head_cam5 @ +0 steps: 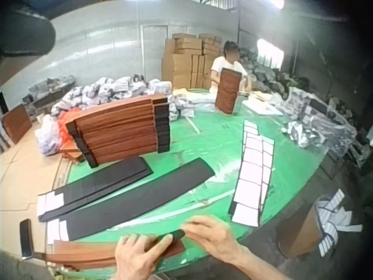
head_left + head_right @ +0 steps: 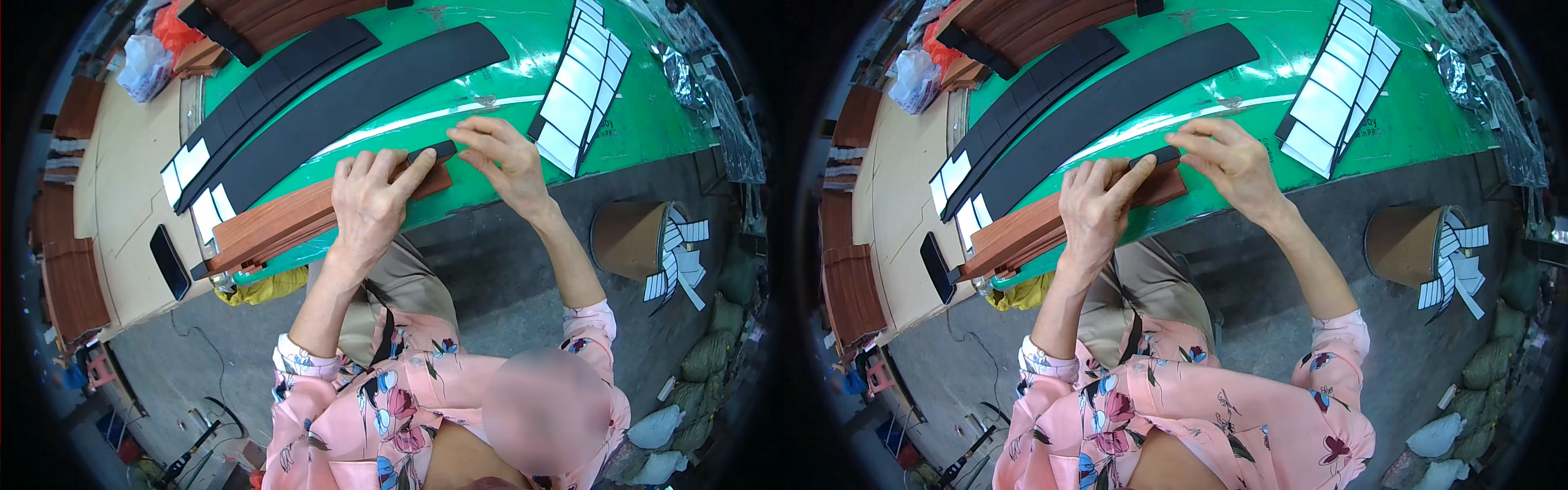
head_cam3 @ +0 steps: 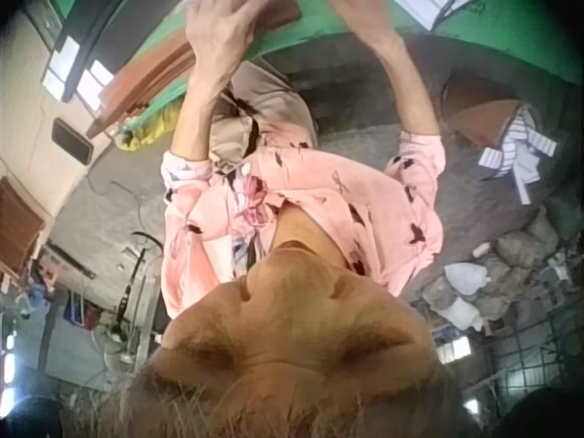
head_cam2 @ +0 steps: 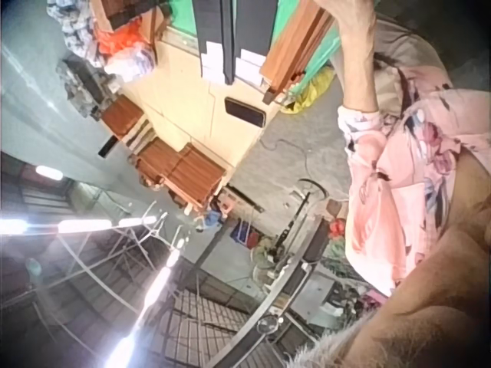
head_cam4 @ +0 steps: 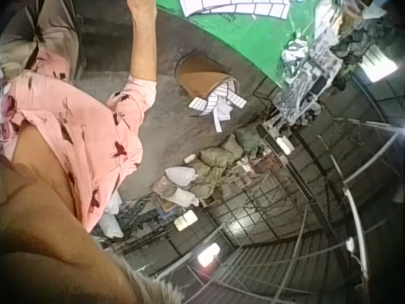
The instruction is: Applying and securing a dark strip to a wooden furniture component.
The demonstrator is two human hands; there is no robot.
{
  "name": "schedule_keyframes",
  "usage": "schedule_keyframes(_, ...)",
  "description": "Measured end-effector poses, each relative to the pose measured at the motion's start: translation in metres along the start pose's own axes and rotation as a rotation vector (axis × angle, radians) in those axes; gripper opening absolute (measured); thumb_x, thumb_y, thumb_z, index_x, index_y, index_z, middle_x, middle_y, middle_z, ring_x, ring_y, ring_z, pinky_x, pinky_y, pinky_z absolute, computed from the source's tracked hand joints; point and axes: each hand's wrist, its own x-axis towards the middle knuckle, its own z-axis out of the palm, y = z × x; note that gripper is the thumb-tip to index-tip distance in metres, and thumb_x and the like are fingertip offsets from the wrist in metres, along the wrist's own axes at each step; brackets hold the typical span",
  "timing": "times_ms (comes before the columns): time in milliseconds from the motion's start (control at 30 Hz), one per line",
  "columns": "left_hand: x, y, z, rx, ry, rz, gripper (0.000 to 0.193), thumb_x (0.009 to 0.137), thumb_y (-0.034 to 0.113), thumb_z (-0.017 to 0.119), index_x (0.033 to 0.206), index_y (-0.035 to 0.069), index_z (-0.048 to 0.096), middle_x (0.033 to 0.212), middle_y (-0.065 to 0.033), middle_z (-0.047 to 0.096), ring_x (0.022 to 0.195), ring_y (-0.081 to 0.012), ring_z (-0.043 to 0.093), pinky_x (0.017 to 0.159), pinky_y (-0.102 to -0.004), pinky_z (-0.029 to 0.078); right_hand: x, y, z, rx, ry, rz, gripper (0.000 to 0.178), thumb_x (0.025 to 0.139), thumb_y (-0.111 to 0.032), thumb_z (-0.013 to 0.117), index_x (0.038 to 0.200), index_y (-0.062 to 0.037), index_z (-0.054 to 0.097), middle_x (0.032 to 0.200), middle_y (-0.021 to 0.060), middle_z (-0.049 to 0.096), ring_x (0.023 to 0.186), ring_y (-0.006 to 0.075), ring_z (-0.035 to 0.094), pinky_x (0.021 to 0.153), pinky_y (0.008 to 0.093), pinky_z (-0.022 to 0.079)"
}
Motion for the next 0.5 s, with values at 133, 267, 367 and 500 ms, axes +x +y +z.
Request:
schedule_keyframes(133,0.001,0.004,0.002,-0.015,0.031,0.047,0.040,0.066,0.001,0.060,0.103,0.015,0.066,0.083,-0.0023,0.057,0.070,-0.0188,0.053,0.062,-0.0323,0.039,-0.005,-0.004,0.007,-0.213,0.031,-0.172,0.026,0.073,-0.007,0.067,0.099,-0.0109,0.067,0.103,0.0039,0.060,0.089,0.0247,0.058,0.072,0.0338,0.051)
schedule_keyframes(267,0.003,-0.009,-0.001,0.025,0.011,0.079,0.032,0.071,0.017,0.061,0.103,0.015,0.063,0.077,-0.0006,0.050,0.071,-0.0177,0.051,0.060,-0.0328,0.037,0.007,-0.011,0.016,-0.313,0.074,-0.231,0.024,0.073,-0.007,0.067,0.096,-0.0119,0.067,0.101,0.0037,0.061,0.092,0.0252,0.057,0.075,0.0345,0.050)
schedule_keyframes(367,-0.003,-0.007,0.003,-0.040,0.046,0.037,0.027,0.073,0.022,0.061,0.100,0.015,0.062,0.074,-0.0016,0.047,0.070,-0.0189,0.051,0.060,-0.0339,0.037,0.003,-0.017,0.015,-0.173,0.013,-0.081,0.021,0.075,-0.008,0.067,0.096,-0.0084,0.067,0.099,0.0043,0.063,0.094,0.0252,0.057,0.079,0.0349,0.048)
schedule_keyframes(500,0.003,0.006,0.011,-0.105,0.105,-0.154,0.013,0.074,0.026,0.066,0.081,0.016,0.061,0.071,-0.0023,0.048,0.069,-0.0208,0.053,0.060,-0.0353,0.037,-0.003,-0.018,0.018,0.232,0.019,0.396,0.018,0.089,-0.014,0.058,0.101,-0.0021,0.064,0.098,0.0059,0.063,0.091,0.0138,0.058,0.081,0.0266,0.045)
